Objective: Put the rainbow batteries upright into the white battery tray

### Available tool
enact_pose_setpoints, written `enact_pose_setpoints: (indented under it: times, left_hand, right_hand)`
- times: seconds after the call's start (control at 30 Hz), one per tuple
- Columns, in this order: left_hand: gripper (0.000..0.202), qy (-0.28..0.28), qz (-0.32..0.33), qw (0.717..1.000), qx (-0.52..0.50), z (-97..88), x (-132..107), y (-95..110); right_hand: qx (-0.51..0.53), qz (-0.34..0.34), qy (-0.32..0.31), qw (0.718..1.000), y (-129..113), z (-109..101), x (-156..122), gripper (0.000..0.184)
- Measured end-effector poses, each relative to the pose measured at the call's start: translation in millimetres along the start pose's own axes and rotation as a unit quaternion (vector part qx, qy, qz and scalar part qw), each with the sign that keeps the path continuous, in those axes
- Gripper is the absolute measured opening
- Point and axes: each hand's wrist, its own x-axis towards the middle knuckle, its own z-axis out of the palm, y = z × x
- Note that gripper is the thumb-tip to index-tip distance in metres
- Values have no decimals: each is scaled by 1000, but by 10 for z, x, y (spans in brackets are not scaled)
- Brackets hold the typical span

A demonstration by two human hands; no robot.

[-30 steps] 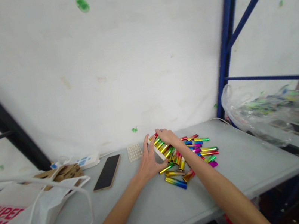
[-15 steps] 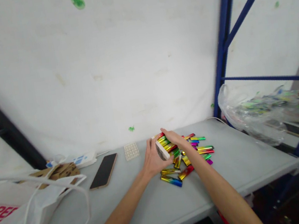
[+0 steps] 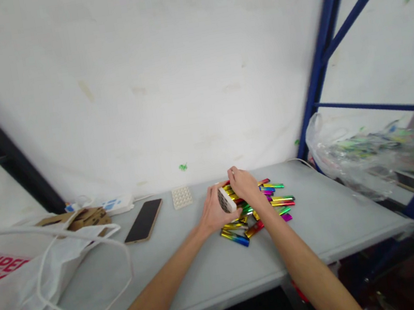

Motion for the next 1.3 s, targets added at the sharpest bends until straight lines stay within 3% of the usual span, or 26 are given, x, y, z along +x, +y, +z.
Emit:
enact_pose_setpoints:
  times: [0.13, 0.23, 0.47, 0.73, 1.1, 1.3]
  left_hand:
    - [88, 12, -26, 1000, -7, 52, -10, -120]
    - [98, 7, -34, 999, -3, 91, -22, -212]
    - [100, -4, -25, 1000, -17, 120, -21, -256]
    - [106, -21, -28, 999, -10, 82, -33, -223]
    - [109, -44, -25, 999, 2, 73, -58, -245]
    - [103, -46, -19, 999, 0, 49, -54, -221]
  right_hand:
    - [-27, -112, -72, 991, -10, 55, -13, 49]
    - [-37, -153, -108, 982, 53, 148, 35, 44]
    - [-54, -142, -89, 984, 154, 266, 103, 48]
    - [-63, -141, -90, 984, 293, 224, 116, 30]
    - [-52, -101, -30, 993, 578, 205, 98, 45]
    - [-46, -85, -32, 995, 669, 152, 57, 51]
